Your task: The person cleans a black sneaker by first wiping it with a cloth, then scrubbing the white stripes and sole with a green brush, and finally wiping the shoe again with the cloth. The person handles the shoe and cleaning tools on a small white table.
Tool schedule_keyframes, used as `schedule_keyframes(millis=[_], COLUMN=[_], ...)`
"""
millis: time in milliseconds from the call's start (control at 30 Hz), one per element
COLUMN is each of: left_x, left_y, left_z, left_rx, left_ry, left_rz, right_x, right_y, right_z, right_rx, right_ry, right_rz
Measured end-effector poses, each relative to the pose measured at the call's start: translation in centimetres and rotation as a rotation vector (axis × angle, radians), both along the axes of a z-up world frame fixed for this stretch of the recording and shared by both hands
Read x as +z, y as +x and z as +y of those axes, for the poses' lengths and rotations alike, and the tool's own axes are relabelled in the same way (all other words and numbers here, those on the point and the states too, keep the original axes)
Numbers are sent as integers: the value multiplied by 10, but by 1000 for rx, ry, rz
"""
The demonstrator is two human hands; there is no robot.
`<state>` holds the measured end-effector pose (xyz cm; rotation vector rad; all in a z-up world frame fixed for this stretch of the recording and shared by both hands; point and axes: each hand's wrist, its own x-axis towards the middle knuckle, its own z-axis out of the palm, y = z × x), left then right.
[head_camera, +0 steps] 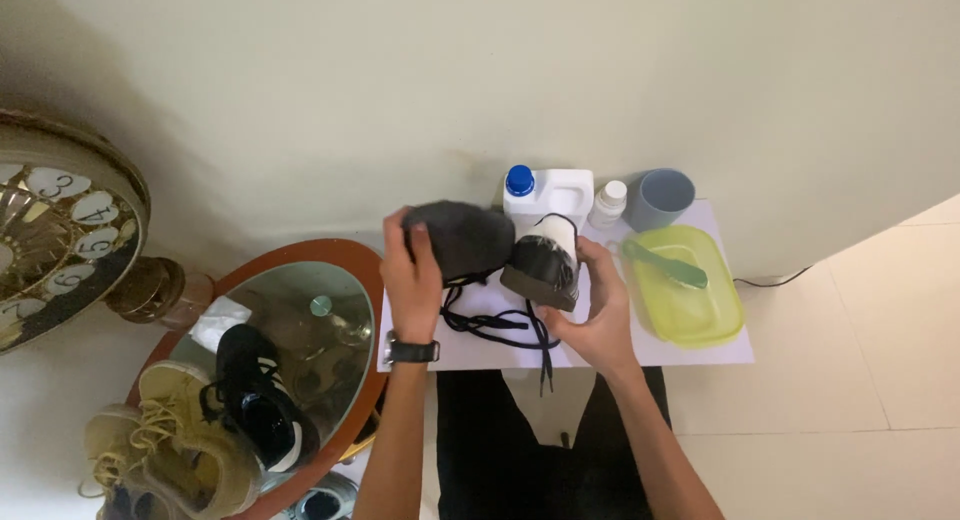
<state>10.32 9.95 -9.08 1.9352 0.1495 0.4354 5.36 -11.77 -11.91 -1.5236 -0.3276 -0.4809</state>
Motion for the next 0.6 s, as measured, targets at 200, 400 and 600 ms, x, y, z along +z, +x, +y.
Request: schedule_keyframes(millis=[200, 400, 600], left_x=[79, 68, 79], left_y=[-38, -62, -74], left_z=[-31, -44, -58], left_rx=[-202, -315, -250], left_ry=[-218, -57, 193], left_rz=[349, -22, -247], right_x=[-7, -6, -11], right_y=[-2, -6, -8], right_z=[1, 8, 21], right_rx=[105, 67, -5], right_ry=[63, -46, -97], right_rz=[0, -8, 15])
